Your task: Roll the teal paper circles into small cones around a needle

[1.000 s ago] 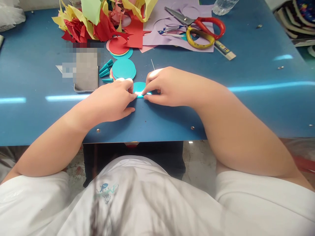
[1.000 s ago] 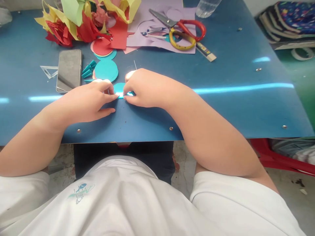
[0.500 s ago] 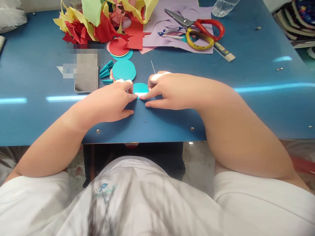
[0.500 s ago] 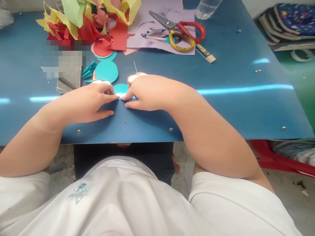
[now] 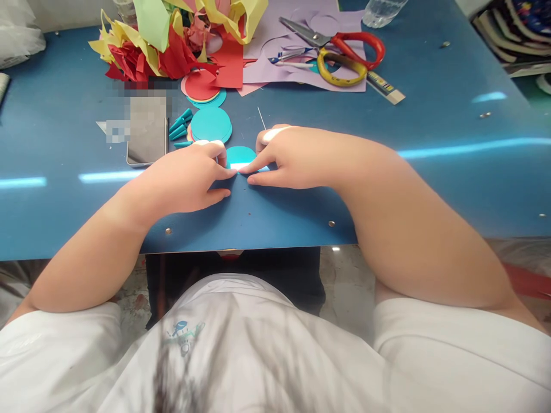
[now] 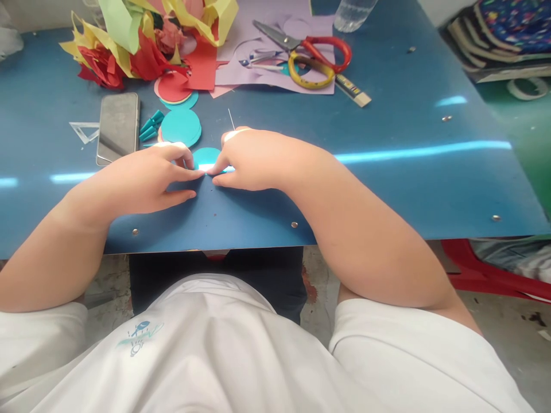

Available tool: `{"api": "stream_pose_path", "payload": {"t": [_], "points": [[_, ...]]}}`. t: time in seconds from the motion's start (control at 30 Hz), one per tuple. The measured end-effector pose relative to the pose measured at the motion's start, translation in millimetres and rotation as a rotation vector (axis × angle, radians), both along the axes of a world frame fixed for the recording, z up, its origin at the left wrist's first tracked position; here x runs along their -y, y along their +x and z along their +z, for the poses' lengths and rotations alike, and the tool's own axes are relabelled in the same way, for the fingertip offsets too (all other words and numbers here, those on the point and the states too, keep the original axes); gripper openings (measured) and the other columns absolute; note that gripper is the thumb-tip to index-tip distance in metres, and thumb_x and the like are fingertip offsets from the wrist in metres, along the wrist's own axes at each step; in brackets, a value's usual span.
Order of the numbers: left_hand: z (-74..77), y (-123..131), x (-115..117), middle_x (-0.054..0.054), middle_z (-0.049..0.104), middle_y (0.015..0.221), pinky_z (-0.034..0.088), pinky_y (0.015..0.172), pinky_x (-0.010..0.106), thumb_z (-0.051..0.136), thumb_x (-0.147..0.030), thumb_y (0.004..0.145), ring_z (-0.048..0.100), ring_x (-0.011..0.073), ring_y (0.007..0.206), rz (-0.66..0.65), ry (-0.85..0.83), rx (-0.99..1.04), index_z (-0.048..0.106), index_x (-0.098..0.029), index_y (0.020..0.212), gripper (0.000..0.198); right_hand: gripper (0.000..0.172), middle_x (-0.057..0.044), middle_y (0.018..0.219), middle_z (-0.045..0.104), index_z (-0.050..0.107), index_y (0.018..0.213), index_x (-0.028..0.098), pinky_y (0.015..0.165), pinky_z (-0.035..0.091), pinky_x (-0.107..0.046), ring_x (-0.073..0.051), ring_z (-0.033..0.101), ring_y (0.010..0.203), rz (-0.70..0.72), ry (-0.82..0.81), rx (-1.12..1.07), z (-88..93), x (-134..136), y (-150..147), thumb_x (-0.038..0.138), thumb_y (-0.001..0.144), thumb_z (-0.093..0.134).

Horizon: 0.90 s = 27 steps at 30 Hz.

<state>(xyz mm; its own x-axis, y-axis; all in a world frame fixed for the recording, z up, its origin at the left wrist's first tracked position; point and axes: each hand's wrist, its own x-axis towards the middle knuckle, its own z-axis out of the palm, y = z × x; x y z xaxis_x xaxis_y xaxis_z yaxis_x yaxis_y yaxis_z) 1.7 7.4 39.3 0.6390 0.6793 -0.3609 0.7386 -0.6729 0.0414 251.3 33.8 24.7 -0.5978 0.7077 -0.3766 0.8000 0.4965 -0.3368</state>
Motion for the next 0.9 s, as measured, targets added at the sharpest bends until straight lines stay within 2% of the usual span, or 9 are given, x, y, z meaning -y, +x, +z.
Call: {"api": "stream_pose_path", "payload": {"t": [0.1,0.3,0.5,0.67,0.8,0.9], "points": [[-1.5,1,1,0.016,0.072,0.164,0.062,0.111,0.046,0.041,-0.043,0.122,0.069,0.0330,0.133,-0.007,0.016,-0.038,0.077,-0.022,0.170,0.063,0.044,-0.019,0.136,0.066,0.091,0.153,0.032,0.095,0.044,-0.042,-0.037,0.062,0.129,-0.020,-0.005,0.015,1.7,2,-2,0.041,0.122,0.061],[-4.5,4,0,0.021,0.068,0.163,0.063,0.108,0.047,0.045,-0.044,0.122,0.071,0.0399,0.142,-0.027,0.027,-0.096,0.074,-0.020,0.173,0.064,0.042,-0.019,0.133,0.068,0.093,0.146,0.028,0.093,0.044,-0.041,-0.036,0.061,0.122,0.000,0.024,-0.009,0.2,2,-1,0.042,0.121,0.062],[-9.1,3,1,0.020,0.068,0.162,0.063,0.107,0.048,0.045,-0.047,0.119,0.070,0.0408,0.146,-0.013,0.042,-0.090,0.078,-0.022,0.168,0.064,0.042,-0.019,0.126,0.066,0.094,0.145,0.028,0.095,0.043,-0.043,-0.037,0.058,0.123,0.053,0.051,0.002,-1.2,4,-2,0.041,0.122,0.061],[-19.8,-3,0,0.018,0.071,0.155,0.064,0.103,0.048,0.047,-0.052,0.117,0.070,0.0402,0.139,0.011,0.075,0.027,0.084,-0.026,0.155,0.060,0.039,-0.016,0.112,0.063,0.096,0.140,0.029,0.105,0.045,-0.048,-0.038,0.058,0.118,0.146,0.104,-0.052,-6.1,4,-1,0.037,0.121,0.063],[-23.3,-7,0,0.016,0.071,0.155,0.064,0.104,0.050,0.049,-0.052,0.116,0.069,0.0408,0.140,0.003,0.082,0.055,0.082,-0.029,0.160,0.060,0.037,-0.015,0.111,0.066,0.097,0.135,0.029,0.106,0.046,-0.048,-0.038,0.060,0.118,0.146,0.107,-0.082,-6.4,3,0,0.039,0.120,0.064],[-20.0,-3,1,0.018,0.070,0.156,0.066,0.104,0.050,0.051,-0.050,0.117,0.070,0.0420,0.142,0.012,0.072,0.026,0.084,-0.024,0.157,0.058,0.036,-0.015,0.114,0.068,0.096,0.138,0.031,0.100,0.045,-0.044,-0.037,0.059,0.117,0.109,0.102,-0.040,-4.8,5,-2,0.041,0.120,0.066]]}}
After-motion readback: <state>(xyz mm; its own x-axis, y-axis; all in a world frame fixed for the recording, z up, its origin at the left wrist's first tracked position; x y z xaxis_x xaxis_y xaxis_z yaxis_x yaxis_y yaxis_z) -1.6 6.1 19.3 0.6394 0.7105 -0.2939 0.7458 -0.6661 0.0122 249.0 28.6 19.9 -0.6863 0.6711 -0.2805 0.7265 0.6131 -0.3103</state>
